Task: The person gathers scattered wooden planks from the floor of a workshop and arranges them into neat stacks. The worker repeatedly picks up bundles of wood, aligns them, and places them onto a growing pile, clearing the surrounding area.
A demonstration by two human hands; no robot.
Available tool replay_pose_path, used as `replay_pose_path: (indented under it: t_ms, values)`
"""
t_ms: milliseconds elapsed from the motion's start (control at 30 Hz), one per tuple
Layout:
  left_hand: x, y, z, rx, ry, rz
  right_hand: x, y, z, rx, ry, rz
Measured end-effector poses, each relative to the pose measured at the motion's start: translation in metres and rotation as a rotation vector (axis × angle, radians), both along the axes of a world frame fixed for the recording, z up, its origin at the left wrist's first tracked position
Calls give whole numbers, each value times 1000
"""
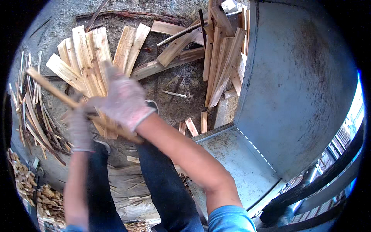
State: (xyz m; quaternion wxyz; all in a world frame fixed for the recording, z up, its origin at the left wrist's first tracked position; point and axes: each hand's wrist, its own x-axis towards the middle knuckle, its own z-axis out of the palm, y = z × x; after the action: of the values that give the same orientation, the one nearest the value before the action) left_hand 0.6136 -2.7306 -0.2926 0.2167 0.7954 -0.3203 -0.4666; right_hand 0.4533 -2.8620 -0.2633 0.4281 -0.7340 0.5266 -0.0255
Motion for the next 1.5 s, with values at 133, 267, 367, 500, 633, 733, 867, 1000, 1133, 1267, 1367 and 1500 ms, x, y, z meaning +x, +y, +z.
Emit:
replay_pose_path:
  t_ms: [133, 267, 367, 500, 633, 733, 867, 1000, 1133, 1267, 1367, 1500]
  values:
    - [172, 20, -8, -2, -20, 480, -136, -33, -37, 92, 472, -421]
    - [341, 113, -38, 366, -725, 120, -249, -54, -76, 1, 900, -485]
    - [265, 82, -29, 286, -744, -71, -281, -60, -115, -113, 995, -600]
    - [101, 61, -2, 142, -368, -207, -274, -59, -131, -185, 954, -712]
    - [-9, 33, 33, 176, 72, -87, -283, -68, -108, -72, 937, -666]
    - [-39, 29, 53, 250, 283, 30, -312, -74, -105, -62, 869, -611]
    - [-53, 37, 48, 266, 269, 32, -311, -74, -110, -121, 794, -667]
    - [-65, 29, 32, 229, 363, 70, -303, -74, -118, -151, 815, -666]
    - [-96, 3, 29, 198, 405, 1, -290, -59, -96, -118, 748, -450]
    - [-133, -24, 11, 202, 593, -33, -235, -42, -56, 74, 600, -139]
    - [-150, -31, -3, 64, 380, -268, -175, -12, -43, 210, 148, -88]
    - [-133, -27, -18, 92, 459, 133, -78, -6, -33, 335, -68, -109]
